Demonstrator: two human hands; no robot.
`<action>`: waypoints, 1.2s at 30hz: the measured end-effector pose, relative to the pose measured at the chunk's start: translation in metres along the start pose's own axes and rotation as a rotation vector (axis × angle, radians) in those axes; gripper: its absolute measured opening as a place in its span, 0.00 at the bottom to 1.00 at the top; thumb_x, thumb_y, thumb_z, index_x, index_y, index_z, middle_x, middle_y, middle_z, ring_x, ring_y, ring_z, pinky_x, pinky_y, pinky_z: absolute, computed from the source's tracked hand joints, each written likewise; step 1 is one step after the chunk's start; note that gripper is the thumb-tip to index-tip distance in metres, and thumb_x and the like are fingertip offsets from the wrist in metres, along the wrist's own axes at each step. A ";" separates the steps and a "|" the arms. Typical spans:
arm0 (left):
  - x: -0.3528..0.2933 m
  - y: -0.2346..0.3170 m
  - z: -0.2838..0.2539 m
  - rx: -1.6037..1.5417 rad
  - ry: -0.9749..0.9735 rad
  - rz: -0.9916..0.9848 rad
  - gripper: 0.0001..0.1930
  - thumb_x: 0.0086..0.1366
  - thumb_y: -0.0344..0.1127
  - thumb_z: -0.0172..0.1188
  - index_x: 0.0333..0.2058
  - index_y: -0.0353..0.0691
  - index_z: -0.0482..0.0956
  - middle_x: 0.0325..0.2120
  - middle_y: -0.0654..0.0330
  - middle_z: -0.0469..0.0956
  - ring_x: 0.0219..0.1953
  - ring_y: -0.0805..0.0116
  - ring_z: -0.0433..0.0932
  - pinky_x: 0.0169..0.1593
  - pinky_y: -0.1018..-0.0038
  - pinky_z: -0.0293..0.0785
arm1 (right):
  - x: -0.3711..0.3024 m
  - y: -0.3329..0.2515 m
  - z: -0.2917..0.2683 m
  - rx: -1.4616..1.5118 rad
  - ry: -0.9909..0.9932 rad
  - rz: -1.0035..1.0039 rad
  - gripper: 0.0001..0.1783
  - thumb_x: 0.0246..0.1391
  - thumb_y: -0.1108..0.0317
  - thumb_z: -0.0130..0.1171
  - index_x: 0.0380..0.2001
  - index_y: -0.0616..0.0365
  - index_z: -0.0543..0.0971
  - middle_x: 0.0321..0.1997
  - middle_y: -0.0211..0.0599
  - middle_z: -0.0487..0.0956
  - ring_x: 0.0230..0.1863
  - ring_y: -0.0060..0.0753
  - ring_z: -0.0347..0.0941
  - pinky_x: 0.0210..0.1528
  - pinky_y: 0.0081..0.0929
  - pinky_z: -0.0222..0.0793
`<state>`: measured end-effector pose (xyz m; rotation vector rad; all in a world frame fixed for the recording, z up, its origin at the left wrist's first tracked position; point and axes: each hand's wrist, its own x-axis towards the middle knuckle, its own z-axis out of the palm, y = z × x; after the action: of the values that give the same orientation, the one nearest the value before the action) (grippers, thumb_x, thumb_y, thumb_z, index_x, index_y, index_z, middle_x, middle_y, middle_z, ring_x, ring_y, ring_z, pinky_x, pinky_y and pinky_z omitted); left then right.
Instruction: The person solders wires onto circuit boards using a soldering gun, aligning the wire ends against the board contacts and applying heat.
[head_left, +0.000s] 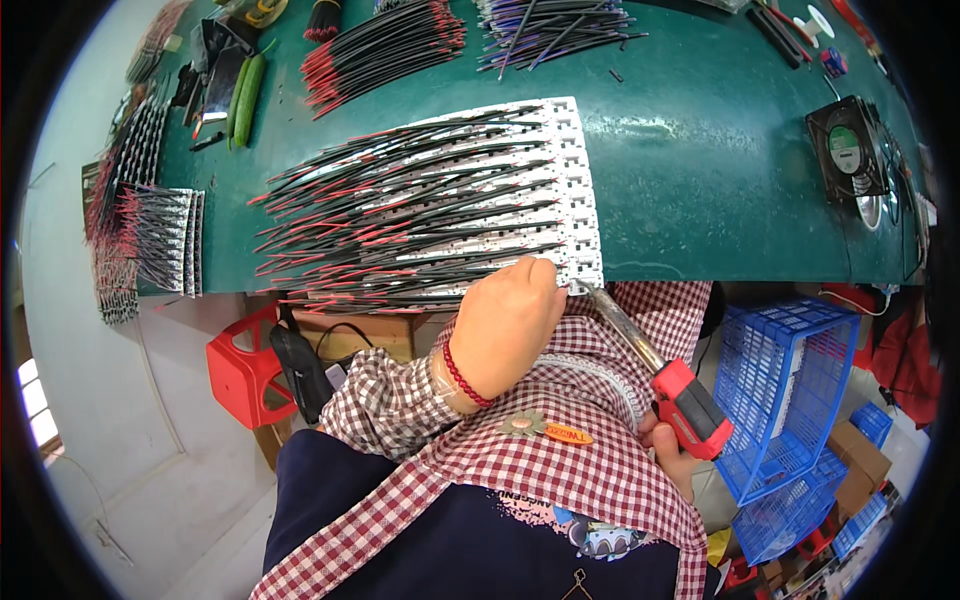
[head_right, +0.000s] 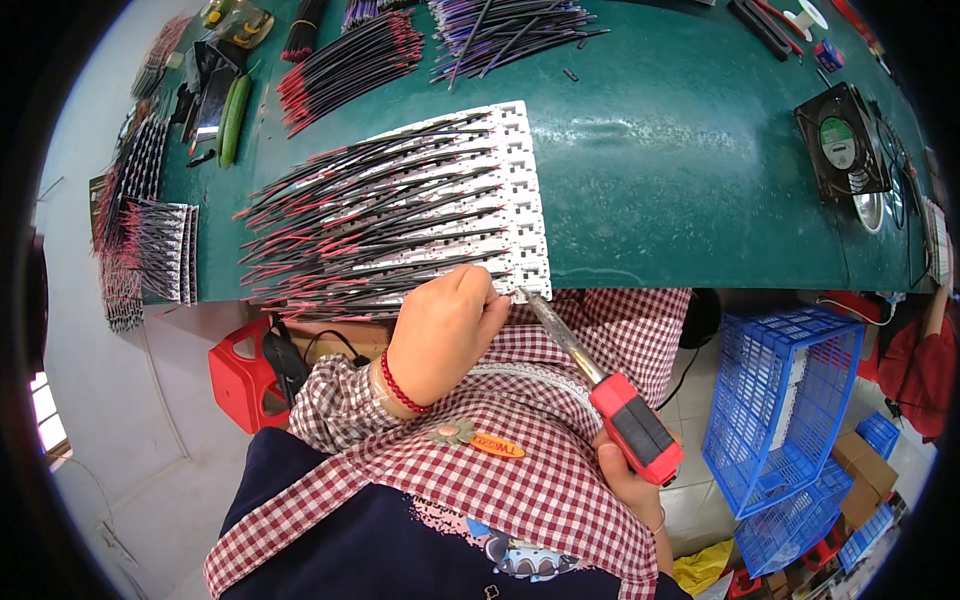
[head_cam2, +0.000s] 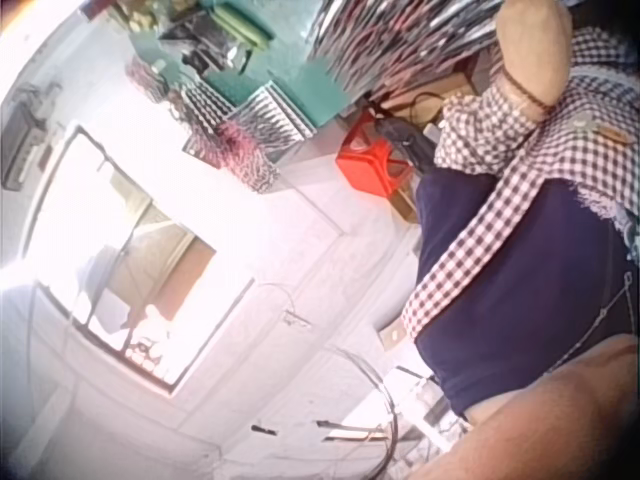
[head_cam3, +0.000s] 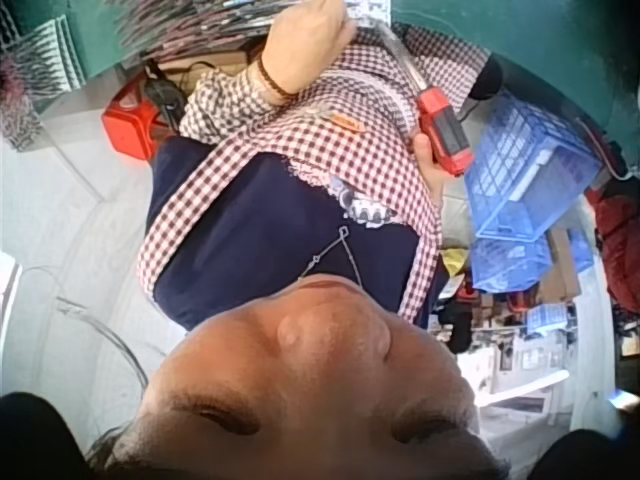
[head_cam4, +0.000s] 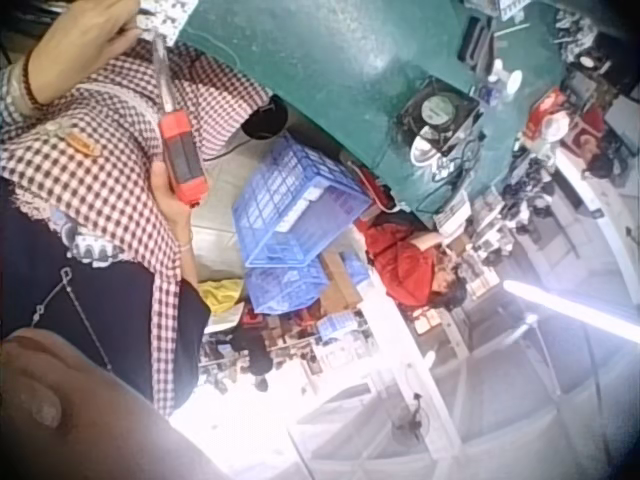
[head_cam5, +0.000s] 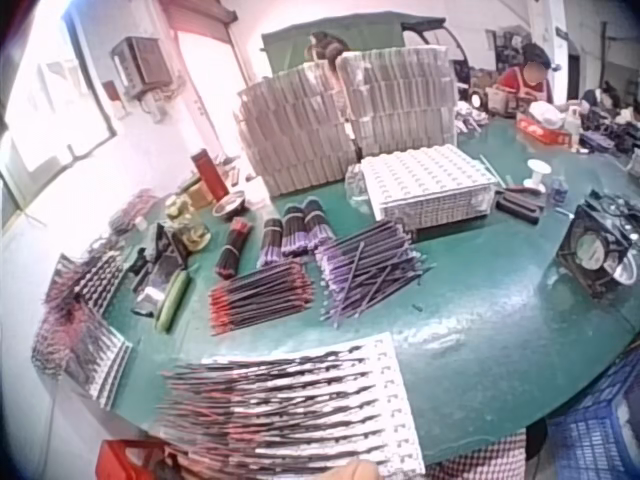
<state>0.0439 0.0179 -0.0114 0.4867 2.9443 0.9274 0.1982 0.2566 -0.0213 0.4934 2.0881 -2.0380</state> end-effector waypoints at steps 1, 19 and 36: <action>0.000 0.000 0.000 0.007 -0.008 -0.002 0.10 0.54 0.29 0.62 0.23 0.36 0.68 0.20 0.55 0.71 0.24 0.55 0.74 0.27 0.64 0.71 | -0.002 -0.001 0.000 0.000 -0.001 0.000 0.06 0.50 0.73 0.60 0.30 0.66 0.78 0.28 0.36 0.78 0.28 0.27 0.73 0.33 0.25 0.69; 0.018 -0.004 -0.017 0.158 -0.136 0.197 0.09 0.52 0.31 0.62 0.26 0.39 0.70 0.24 0.57 0.69 0.27 0.58 0.74 0.29 0.66 0.71 | 0.002 0.002 0.000 -0.041 -0.023 0.072 0.10 0.47 0.69 0.63 0.30 0.66 0.77 0.25 0.36 0.77 0.24 0.27 0.72 0.29 0.24 0.68; 0.013 0.003 -0.015 0.216 -0.099 0.212 0.04 0.50 0.27 0.56 0.24 0.38 0.70 0.23 0.57 0.68 0.28 0.61 0.74 0.29 0.68 0.72 | 0.006 0.000 0.006 -0.035 0.011 -0.048 0.14 0.47 0.62 0.63 0.25 0.65 0.78 0.21 0.35 0.76 0.22 0.27 0.72 0.26 0.24 0.66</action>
<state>0.0313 0.0162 0.0034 0.8407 2.9578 0.5784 0.1917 0.2515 -0.0241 0.4544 2.1590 -2.0247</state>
